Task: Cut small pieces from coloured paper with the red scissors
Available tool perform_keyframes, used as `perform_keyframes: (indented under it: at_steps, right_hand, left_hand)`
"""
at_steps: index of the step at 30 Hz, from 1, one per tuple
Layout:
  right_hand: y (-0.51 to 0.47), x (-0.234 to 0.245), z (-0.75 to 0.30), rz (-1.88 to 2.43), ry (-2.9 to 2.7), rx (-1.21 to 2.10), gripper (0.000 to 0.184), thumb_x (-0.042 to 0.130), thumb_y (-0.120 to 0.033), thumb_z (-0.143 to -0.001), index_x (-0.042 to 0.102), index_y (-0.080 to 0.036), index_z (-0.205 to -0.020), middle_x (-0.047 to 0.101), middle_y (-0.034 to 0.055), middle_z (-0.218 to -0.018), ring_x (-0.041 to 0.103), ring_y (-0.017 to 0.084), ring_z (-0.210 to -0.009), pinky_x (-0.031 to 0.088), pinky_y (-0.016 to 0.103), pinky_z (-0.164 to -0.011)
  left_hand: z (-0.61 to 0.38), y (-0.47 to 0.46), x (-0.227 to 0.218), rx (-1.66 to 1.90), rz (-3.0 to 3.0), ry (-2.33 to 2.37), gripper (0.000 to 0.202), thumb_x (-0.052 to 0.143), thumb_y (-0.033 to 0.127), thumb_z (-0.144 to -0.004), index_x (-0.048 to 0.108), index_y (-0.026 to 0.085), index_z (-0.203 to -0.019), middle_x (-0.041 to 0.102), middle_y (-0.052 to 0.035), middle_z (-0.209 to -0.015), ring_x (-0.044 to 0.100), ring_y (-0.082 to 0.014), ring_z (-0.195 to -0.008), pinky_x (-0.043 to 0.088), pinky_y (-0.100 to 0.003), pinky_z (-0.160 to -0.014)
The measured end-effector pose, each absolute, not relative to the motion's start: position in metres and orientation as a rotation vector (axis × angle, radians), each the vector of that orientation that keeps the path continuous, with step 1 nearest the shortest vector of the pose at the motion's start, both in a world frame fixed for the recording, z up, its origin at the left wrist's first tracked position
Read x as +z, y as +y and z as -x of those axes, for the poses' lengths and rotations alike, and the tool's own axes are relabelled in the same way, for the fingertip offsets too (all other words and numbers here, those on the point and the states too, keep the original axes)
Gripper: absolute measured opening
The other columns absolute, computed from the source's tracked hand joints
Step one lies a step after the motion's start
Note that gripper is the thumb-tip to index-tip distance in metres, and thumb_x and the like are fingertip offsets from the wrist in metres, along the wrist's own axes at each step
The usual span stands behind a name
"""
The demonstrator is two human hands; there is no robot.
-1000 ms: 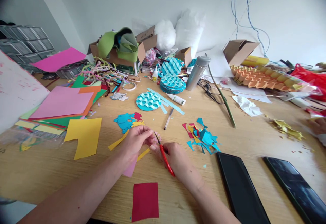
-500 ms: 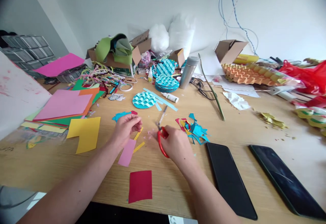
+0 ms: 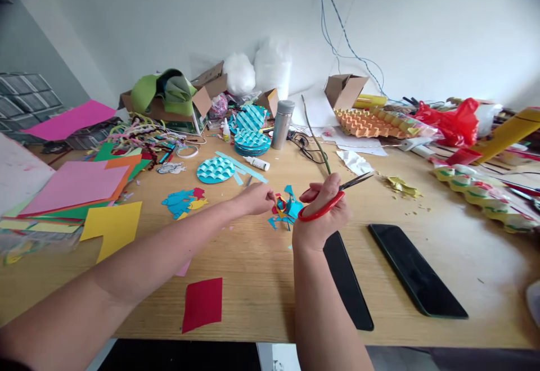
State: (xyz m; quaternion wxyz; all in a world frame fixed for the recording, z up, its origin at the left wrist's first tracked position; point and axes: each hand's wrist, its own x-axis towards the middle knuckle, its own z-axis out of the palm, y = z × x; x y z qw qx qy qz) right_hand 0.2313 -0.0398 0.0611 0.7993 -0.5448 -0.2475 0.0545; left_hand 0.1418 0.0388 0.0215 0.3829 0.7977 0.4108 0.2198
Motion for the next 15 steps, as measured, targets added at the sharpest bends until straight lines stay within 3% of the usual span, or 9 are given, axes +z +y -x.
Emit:
perform_keyframes:
  at_steps: [5,8,12,15]
  right_hand:
    - [-0.043,0.061,-0.228,1.235,-0.559,0.139,0.045,0.044,-0.050,-0.088,0.053,-0.018,-0.059,0.046,-0.0033,-0.044,0.051,0.012,-0.043,0.040,0.024,-0.047]
    - [-0.045,0.060,-0.225,1.307,-0.650,0.113,0.047,0.041,-0.051,-0.090,0.054,-0.017,-0.061,0.048,-0.0030,-0.046,0.053,0.012,-0.045,0.042,0.024,-0.050]
    - [-0.044,0.051,-0.219,1.318,-0.863,0.257,0.046,0.047,-0.053,-0.087,0.058,-0.015,-0.063,0.053,-0.0010,-0.050,0.053,0.012,-0.047,0.041,0.023,-0.048]
    - [-0.041,0.041,-0.211,1.381,-1.148,0.434,0.045,0.052,-0.055,-0.084,0.060,-0.015,-0.063,0.058,0.0016,-0.053,0.056,0.014,-0.049,0.040,0.023,-0.048]
  left_hand:
    - [-0.159,0.053,0.021,0.538,-2.187,1.021,0.023,0.064,0.003,-0.055,0.058,0.020,-0.041,0.050,-0.0005,-0.046,0.053,-0.0178,-0.057,0.041,-0.028,-0.064]
    - [-0.154,0.057,0.030,0.509,-2.222,1.038,0.018,0.065,0.007,-0.058,0.061,0.019,-0.046,0.053,-0.0012,-0.049,0.053,-0.0180,-0.058,0.041,-0.029,-0.065]
    - [-0.111,0.058,0.046,0.459,-2.244,1.025,0.007,0.064,0.014,-0.067,0.069,0.019,-0.066,0.064,-0.0023,-0.062,0.057,-0.0170,-0.062,0.043,-0.029,-0.066]
    - [-0.055,0.050,0.050,0.458,-2.281,1.004,0.014,0.058,0.018,-0.075,0.070,0.017,-0.084,0.070,-0.0046,-0.078,0.061,-0.0165,-0.071,0.045,-0.027,-0.067]
